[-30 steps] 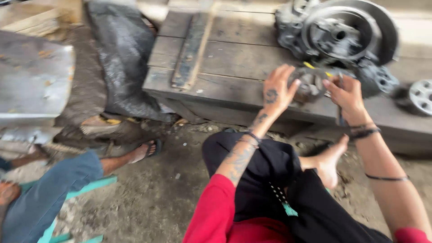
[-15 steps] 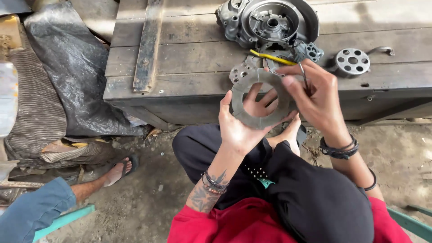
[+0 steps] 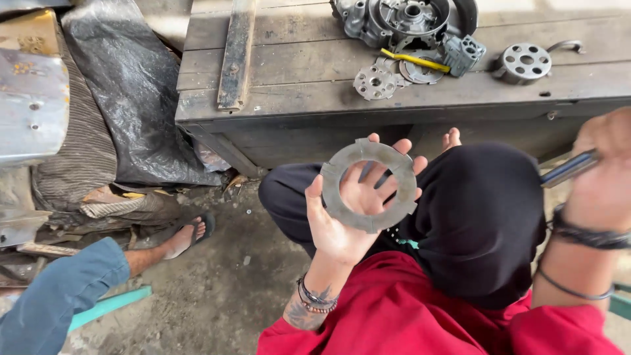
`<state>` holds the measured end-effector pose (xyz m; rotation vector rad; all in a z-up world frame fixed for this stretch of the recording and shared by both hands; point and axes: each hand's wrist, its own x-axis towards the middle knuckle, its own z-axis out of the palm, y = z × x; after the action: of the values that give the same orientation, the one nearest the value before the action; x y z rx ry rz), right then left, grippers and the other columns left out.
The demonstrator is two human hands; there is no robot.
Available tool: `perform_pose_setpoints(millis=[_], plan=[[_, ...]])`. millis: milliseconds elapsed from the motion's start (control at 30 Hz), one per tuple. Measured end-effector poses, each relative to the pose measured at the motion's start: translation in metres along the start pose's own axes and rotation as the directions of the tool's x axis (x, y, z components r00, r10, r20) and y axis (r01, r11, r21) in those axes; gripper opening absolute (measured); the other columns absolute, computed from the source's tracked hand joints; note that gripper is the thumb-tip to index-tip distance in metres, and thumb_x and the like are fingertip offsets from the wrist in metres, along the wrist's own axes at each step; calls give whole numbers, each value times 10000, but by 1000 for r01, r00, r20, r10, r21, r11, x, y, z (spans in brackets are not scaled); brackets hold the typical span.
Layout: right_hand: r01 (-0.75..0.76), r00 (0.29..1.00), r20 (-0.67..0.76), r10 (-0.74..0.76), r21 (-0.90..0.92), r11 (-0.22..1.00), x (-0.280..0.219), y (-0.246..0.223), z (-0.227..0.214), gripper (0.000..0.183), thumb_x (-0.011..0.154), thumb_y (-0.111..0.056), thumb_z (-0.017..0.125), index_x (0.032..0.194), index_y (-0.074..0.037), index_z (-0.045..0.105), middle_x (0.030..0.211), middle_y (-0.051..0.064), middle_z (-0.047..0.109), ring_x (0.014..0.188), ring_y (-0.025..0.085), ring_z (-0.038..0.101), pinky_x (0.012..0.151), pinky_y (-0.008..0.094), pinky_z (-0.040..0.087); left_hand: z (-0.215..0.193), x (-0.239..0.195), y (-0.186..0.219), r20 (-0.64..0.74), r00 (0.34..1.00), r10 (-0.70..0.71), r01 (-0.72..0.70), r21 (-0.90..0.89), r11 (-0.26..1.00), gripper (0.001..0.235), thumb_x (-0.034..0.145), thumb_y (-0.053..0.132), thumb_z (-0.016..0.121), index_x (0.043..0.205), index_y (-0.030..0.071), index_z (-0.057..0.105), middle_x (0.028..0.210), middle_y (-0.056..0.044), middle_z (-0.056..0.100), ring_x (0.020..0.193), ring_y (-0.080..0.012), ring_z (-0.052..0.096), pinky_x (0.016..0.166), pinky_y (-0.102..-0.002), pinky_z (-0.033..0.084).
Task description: Cleaning and inspecting motorcycle clutch plates and engine components using a brush and a small tool.
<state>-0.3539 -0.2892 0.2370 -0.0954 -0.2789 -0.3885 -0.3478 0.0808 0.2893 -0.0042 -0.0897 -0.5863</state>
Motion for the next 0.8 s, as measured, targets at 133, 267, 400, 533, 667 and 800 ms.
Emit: perform_pose_setpoints(millis=[133,267,400,533,667,800], plan=[[-13,998,37,45,-611,792,-18,50,26,184,1152,-284,513,1209,-179,652,1020,-86,582,616,17,444,570,134,338,11,12,-15,-21,1000,-16,17,73,997,921,882,546,578,1634,88,308,1696,-315,252,1580,-586,195,1181,-631,340],[89,996,88,-16,-984,152,-50,128,77,226,1079,-263,493,1079,-44,439,707,130,460,419,134,360,417,225,249,18,20,-28,43,999,-32,31,13,999,891,900,538,607,1637,139,307,1804,-243,118,1640,-528,115,1243,-611,279],[41,999,40,-7,-998,38,-69,153,82,447,1062,-419,383,1212,-7,472,684,48,479,390,69,297,410,226,245,25,24,-41,2,999,-36,36,-27,999,955,809,506,587,1636,145,276,1816,-299,83,1647,-563,93,1247,-683,219],[66,997,71,38,-990,123,-93,131,65,396,1092,-294,408,1203,70,516,627,54,423,353,128,386,328,248,299,18,10,-53,-139,989,-55,52,-27,998,1150,624,505,555,1634,91,195,1761,-317,134,1598,-603,133,1226,-685,219],[250,949,235,212,-967,-47,-89,99,102,348,1115,-136,320,1437,-13,272,710,181,517,315,148,421,310,255,296,-14,-1,-77,156,987,29,-67,244,968,845,922,638,546,1619,181,410,1771,-240,222,1677,-574,182,1300,-676,324],[442,838,312,448,-869,-222,-100,73,125,297,1078,-114,356,1305,72,311,563,39,590,379,97,516,454,245,351,-35,3,-91,163,986,28,-65,226,972,870,908,585,572,1601,86,407,1696,-306,316,1652,-569,220,1297,-730,305]])
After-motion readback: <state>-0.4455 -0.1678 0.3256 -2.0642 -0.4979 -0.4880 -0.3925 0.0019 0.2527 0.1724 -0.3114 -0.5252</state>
